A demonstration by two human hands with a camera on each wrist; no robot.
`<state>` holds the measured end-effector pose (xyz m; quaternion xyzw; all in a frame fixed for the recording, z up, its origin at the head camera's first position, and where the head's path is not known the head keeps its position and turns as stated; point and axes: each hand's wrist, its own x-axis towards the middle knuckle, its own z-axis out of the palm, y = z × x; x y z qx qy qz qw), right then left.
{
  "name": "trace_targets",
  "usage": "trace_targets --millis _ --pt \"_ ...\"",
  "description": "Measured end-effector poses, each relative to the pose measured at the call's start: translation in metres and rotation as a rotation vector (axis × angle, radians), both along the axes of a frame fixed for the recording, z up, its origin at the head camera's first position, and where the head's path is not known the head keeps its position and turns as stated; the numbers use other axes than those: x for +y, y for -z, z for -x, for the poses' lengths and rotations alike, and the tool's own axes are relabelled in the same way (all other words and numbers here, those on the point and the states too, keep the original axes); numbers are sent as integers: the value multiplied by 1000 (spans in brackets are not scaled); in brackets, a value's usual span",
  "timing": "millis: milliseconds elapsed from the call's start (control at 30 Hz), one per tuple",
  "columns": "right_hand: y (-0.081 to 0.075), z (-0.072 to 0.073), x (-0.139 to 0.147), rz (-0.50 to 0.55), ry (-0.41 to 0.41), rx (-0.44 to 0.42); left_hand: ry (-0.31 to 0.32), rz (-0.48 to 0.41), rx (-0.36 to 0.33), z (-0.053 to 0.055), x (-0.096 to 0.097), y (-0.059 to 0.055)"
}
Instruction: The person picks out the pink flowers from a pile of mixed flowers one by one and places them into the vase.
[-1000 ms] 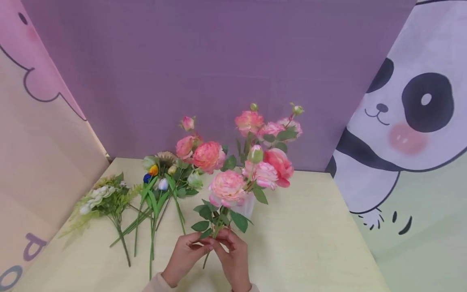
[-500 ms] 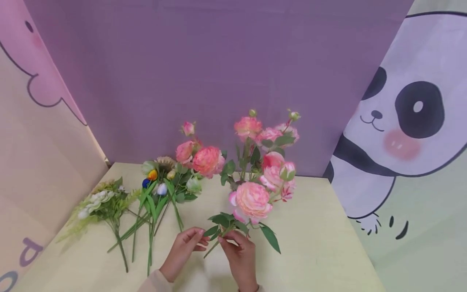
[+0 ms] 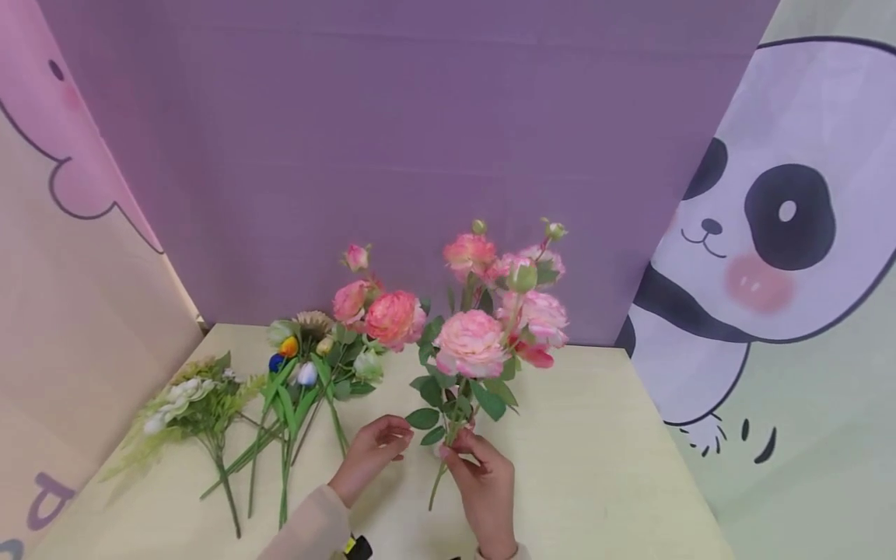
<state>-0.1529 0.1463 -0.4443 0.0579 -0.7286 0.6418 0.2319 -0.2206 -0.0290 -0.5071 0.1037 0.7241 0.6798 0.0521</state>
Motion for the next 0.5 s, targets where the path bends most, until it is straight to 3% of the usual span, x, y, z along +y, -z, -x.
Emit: trace_targets --millis 100,200,367,500 --pt "-5 2 5 11 6 31 6 80 109 9 8 0" --pt "-10 6 9 -4 18 64 19 125 166 18 16 -2" --pt "-20 13 15 -10 19 107 45 144 145 29 31 -3" --pt "-26 20 20 -44 -12 210 41 122 136 37 40 -1"
